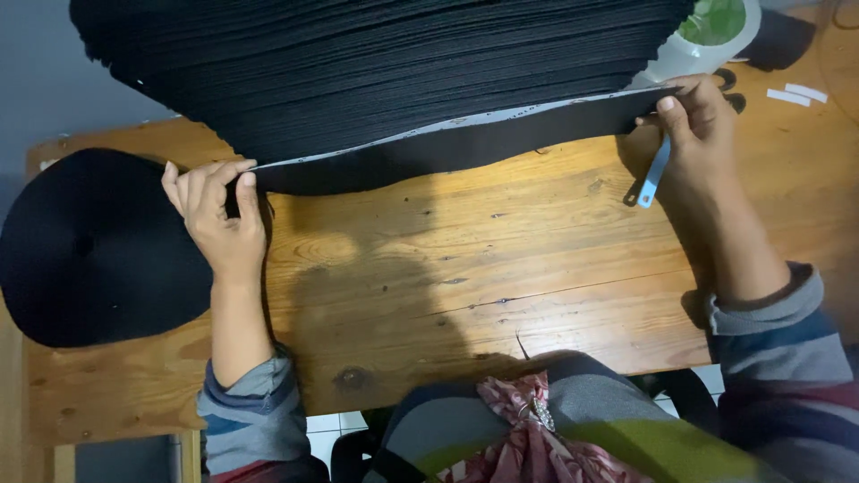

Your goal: Measuring and cutting a black elastic band using a paper template and scissors

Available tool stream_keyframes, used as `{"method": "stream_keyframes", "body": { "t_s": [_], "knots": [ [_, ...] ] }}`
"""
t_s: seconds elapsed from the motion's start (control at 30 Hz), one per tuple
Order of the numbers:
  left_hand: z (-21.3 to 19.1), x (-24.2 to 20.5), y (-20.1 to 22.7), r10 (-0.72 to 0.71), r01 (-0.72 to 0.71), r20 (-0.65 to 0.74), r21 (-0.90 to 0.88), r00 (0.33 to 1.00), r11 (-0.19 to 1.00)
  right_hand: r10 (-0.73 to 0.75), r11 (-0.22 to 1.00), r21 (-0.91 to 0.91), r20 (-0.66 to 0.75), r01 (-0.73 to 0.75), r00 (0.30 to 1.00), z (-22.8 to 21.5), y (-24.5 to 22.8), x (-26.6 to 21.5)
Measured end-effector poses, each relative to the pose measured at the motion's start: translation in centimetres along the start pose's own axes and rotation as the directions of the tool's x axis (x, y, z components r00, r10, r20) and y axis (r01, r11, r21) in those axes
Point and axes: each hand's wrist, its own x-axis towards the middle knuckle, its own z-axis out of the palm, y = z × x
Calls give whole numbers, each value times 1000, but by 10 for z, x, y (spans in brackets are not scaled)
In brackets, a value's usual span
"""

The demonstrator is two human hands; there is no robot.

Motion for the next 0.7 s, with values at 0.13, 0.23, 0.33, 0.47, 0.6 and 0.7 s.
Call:
{"method": "stream_keyframes", "body": {
  "t_s": [0.13,0.23,0.33,0.47,0.6,0.7],
  "knots": [
    [0,1,1,-5,5,-10,-10,1000,1000,-44,999,-25,31,45,999,-4,7,4],
    [1,-2,-2,-5,5,-11,3,1000,1000,-37,999,-2,-14,37,999,-3,7,3],
    [1,-3,-4,-32,32,3,-9,999,999,-75,995,-67,39,77,996,-8,9,4],
    [1,-2,-3,-22,22,-3,-14,1000,1000,-24,998,-61,23,25,999,-2,-6,1],
    [-3,-1,-3,-14,16,34,-49,999,999,-125,989,-81,32,127,992,-8,5,5],
    [-6,0,-8,6,-2,83,-38,997,999,-118,993,7,34,118,992,-22,38,11]
  ]
}}
